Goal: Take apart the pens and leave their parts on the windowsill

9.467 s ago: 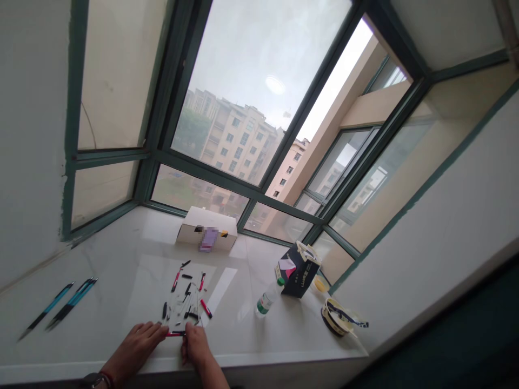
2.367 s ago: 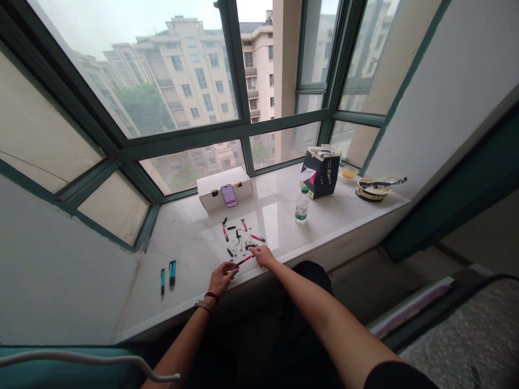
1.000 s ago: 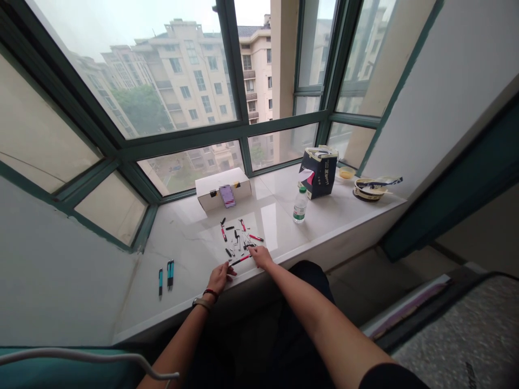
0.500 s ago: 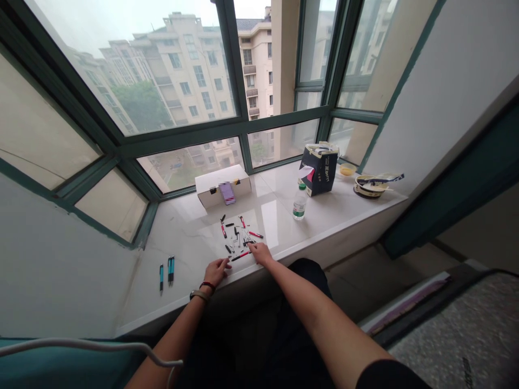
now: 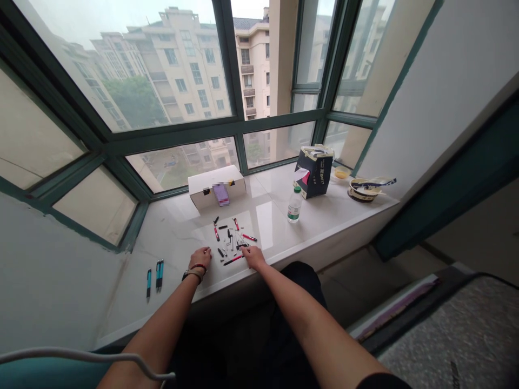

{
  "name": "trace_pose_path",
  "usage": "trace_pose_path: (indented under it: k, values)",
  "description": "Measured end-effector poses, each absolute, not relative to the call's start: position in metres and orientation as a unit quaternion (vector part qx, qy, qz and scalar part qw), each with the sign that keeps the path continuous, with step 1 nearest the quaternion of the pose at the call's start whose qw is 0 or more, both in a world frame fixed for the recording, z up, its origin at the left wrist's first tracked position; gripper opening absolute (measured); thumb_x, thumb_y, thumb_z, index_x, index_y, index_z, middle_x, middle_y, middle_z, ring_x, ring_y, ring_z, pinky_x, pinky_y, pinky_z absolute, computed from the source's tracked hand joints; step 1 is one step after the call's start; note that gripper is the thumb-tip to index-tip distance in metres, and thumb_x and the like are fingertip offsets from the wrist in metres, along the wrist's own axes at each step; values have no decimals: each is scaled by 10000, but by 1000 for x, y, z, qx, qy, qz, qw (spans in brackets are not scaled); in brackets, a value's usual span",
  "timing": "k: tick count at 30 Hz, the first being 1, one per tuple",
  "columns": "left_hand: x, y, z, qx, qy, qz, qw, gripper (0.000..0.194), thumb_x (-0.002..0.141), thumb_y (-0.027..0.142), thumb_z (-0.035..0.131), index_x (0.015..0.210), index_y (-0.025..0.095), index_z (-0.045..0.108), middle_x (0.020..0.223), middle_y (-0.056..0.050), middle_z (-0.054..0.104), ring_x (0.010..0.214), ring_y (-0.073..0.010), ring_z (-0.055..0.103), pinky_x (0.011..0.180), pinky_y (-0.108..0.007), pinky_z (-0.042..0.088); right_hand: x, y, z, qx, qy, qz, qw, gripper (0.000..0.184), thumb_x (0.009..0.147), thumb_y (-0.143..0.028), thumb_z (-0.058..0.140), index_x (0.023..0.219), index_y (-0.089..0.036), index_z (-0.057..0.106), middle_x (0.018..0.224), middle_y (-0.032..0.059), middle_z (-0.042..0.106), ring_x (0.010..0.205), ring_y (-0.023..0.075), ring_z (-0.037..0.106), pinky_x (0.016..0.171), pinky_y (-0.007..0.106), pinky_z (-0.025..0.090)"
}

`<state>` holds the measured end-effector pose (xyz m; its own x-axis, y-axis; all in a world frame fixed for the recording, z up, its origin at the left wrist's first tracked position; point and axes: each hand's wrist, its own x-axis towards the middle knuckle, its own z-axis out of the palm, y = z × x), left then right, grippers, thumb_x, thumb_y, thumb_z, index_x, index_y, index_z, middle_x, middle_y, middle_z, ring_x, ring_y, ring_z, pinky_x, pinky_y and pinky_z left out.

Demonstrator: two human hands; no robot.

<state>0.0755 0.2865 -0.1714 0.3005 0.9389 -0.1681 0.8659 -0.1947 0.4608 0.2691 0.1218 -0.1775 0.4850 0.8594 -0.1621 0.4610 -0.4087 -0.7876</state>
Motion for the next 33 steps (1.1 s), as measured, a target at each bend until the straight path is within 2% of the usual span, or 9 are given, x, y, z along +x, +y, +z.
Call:
trace_pose_path:
  k: [8,10,13,16,20,24,28,33]
  values:
    - [108,292,-180,784,574,72,227,375,827,427,584,1106,226,731,1169,-114,732,1109,-279,651,911,-330,467,269,121,-177,-793,-419,280,344,530,994,-507,404,689,-184,692,565,21,617,592,140,619,574,202,367]
    - [109,291,-179,781,577,81,225,397,811,453,602,1114,223,718,1138,-122,741,1090,-289,658,900,-342,474,269,121,-177,-792,-420,280,343,535,993,-513,401,687,-185,692,571,22,617,598,142,621,573,204,368]
    - [100,282,-173,772,587,111,219,420,871,477,509,1126,196,690,1021,-138,761,1034,-295,676,864,-367,490,269,121,-178,-794,-416,280,342,546,995,-521,389,695,-183,695,585,27,626,611,144,627,579,205,374]
    - [83,263,-166,783,559,142,231,397,918,471,436,1112,216,670,937,-84,768,923,-241,698,837,-336,506,268,123,-177,-799,-410,275,343,550,995,-522,385,696,-181,695,605,37,640,643,151,637,589,207,377]
    - [61,232,-162,828,463,164,270,392,874,542,524,1083,244,670,1024,-34,745,782,-169,680,785,-276,526,268,124,-176,-801,-406,276,342,550,995,-519,383,686,-178,683,604,46,639,638,154,631,583,211,373]
    - [60,208,-159,877,373,178,245,390,833,529,616,1083,232,657,1084,-50,703,827,-179,658,788,-290,519,269,124,-175,-795,-402,295,347,557,1002,-512,371,670,-177,667,598,44,634,613,153,625,579,213,377]
    - [76,195,-156,884,400,152,190,245,849,438,634,1017,261,663,1079,-26,694,913,-187,653,746,-271,486,270,123,-177,-788,-396,310,355,555,991,-533,389,663,-174,656,558,24,611,523,135,603,546,206,385]
    - [92,190,-154,886,413,135,159,147,870,393,620,927,267,669,1000,0,703,842,-164,646,661,-253,428,272,124,-181,-784,-381,327,365,548,978,-546,395,651,-177,633,495,-2,569,452,123,591,513,192,403]
